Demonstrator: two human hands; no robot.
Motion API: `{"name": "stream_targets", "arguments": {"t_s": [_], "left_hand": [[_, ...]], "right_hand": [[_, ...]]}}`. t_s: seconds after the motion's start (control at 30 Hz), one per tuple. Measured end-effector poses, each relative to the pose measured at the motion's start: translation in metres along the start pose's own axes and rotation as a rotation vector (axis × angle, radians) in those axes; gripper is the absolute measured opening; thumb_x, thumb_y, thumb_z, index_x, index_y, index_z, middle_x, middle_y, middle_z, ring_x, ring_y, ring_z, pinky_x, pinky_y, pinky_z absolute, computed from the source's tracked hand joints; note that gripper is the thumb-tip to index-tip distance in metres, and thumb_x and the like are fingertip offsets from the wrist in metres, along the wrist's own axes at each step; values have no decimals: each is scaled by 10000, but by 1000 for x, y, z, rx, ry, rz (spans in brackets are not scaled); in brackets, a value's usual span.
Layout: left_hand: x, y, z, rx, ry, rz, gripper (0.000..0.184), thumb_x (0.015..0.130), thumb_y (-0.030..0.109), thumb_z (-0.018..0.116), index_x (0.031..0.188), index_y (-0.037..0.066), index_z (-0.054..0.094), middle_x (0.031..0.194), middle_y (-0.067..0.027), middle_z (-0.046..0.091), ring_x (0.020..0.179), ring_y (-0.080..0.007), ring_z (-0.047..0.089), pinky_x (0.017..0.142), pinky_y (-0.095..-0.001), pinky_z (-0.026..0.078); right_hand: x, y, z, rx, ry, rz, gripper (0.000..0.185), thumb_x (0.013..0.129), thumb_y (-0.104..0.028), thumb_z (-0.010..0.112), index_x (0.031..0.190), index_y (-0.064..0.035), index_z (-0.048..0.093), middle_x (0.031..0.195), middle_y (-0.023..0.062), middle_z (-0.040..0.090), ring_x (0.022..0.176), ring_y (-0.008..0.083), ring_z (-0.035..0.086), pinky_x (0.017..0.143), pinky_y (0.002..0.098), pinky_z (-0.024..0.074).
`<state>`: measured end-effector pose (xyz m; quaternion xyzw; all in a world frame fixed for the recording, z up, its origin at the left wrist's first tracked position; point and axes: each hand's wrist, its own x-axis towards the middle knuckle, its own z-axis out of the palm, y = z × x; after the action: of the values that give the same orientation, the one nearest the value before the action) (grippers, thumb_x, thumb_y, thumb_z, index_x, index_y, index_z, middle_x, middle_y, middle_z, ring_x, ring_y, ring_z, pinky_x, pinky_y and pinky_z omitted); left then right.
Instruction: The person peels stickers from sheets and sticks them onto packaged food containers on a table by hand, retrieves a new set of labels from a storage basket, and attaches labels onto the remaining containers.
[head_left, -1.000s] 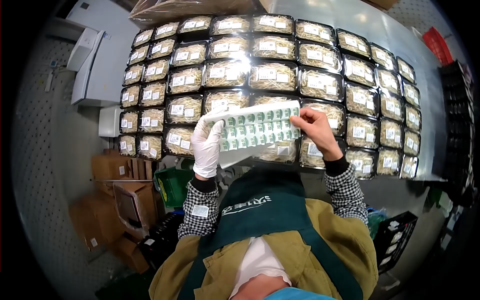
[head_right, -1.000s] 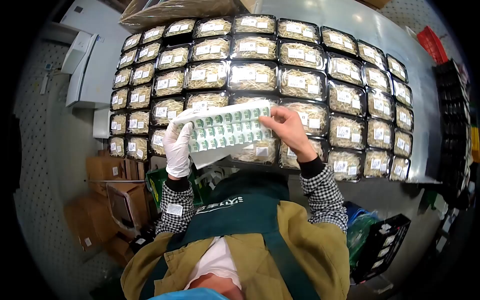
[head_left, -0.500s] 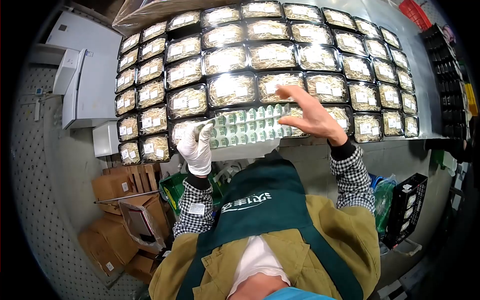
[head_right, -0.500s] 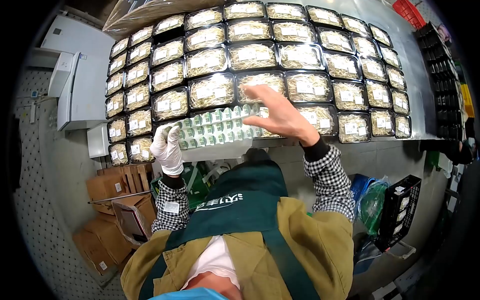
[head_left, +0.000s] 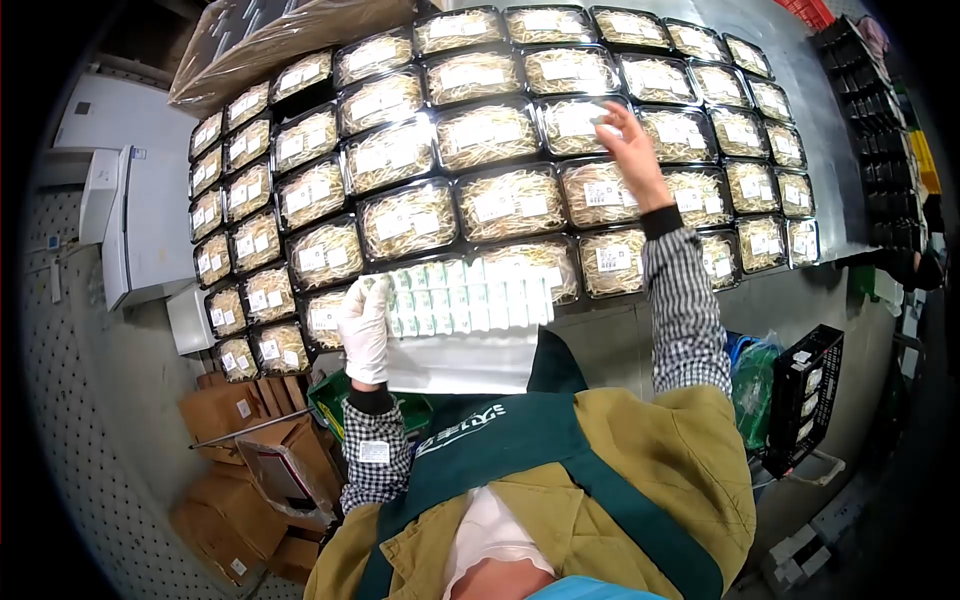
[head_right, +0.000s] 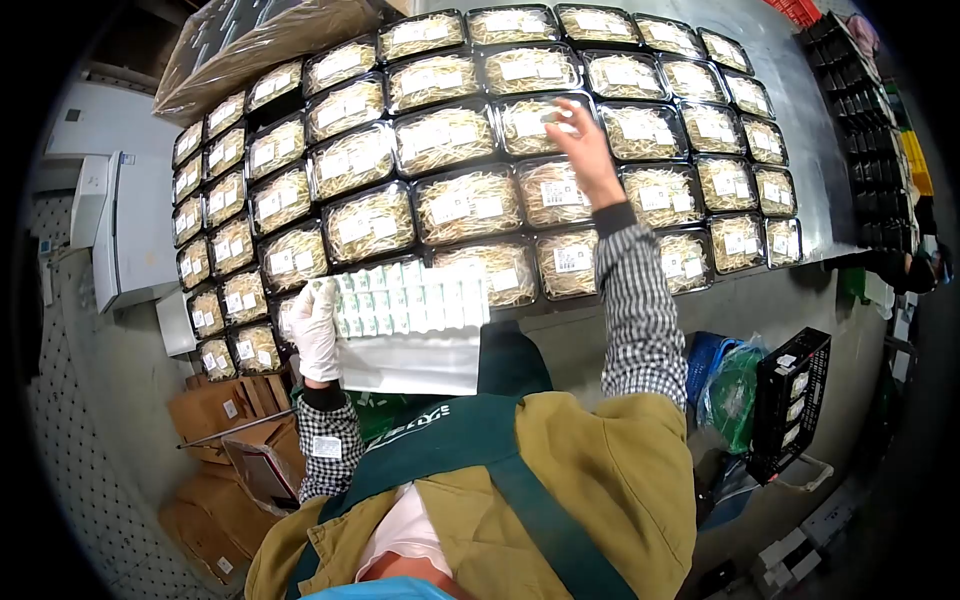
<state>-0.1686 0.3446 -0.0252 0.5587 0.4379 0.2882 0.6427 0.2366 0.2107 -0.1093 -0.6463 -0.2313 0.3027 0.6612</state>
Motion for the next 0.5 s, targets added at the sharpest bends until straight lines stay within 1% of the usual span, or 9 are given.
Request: {"name": "stream_targets", "arguments": {"t_s": [0.03,0.1,0.13,0.17,0.27,0.3,0.4,0.43,0.5], "left_hand": [[4,-5,-6,-29,-83,-12,104,907,127,643,933,27,643,773,38,619,658,-21,506,612,-173,416],[4,-2,-11,-179,-144,-155,175,869,161,691,967,28,633,775,20,635,640,-33,530,607,-183,448],[5,3,-5,-199,-109,-238,250,830,170,730,996,17,622,771,14,642,624,-38,540,590,-191,463],[10,0,-14,-158,-112,-336,273,820,107,717,1048,-5,617,857,-27,677,704,-68,613,642,-203,506],[17,4,-20,-269,-247,-314,398,799,2,653,1185,-39,565,1045,-115,677,886,-160,677,778,-260,556],[19,6,-22,-264,-208,-323,532,766,113,762,1215,-58,533,1044,-127,676,882,-177,680,769,-288,569],[29,-10,-42,-219,-137,-223,490,820,41,661,1266,-67,488,1097,-154,648,937,-215,669,807,-312,566],[31,-8,-42,-242,-128,-212,480,825,43,664,1257,-65,485,1087,-150,649,937,-214,668,816,-317,564],[30,7,-25,-216,-42,-235,386,809,16,668,1174,-54,564,1009,-104,676,803,-131,666,719,-224,545]], "right_hand": [[20,14,-17,-170,81,-54,525,867,-58,635,1352,-50,432,1197,119,536,961,107,582,826,256,496],[53,42,-37,-393,165,-60,553,841,-39,644,1348,-26,424,1207,136,522,901,124,605,794,263,507],[63,51,-37,-515,207,-164,568,815,-25,641,1341,-26,427,1214,147,507,857,149,616,772,277,510],[71,61,-36,-636,247,-269,583,790,-11,638,1334,-26,429,1220,159,491,814,174,628,749,291,513],[76,72,-39,-1049,294,-553,531,806,35,608,1305,-36,442,1168,129,494,797,234,623,738,346,516],[76,73,-43,-1238,349,-666,536,803,51,601,1306,-41,439,1153,122,500,814,239,621,742,352,512],[27,40,-42,-863,457,-415,516,815,39,588,1303,-45,442,1106,127,532,847,214,588,769,339,491],[9,37,-46,-741,474,-345,500,831,-2,606,1303,-28,442,992,105,582,759,170,573,709,310,489],[-27,39,-57,-455,383,50,518,831,-54,645,1306,-21,443,874,70,622,689,130,559,648,285,478]]}}
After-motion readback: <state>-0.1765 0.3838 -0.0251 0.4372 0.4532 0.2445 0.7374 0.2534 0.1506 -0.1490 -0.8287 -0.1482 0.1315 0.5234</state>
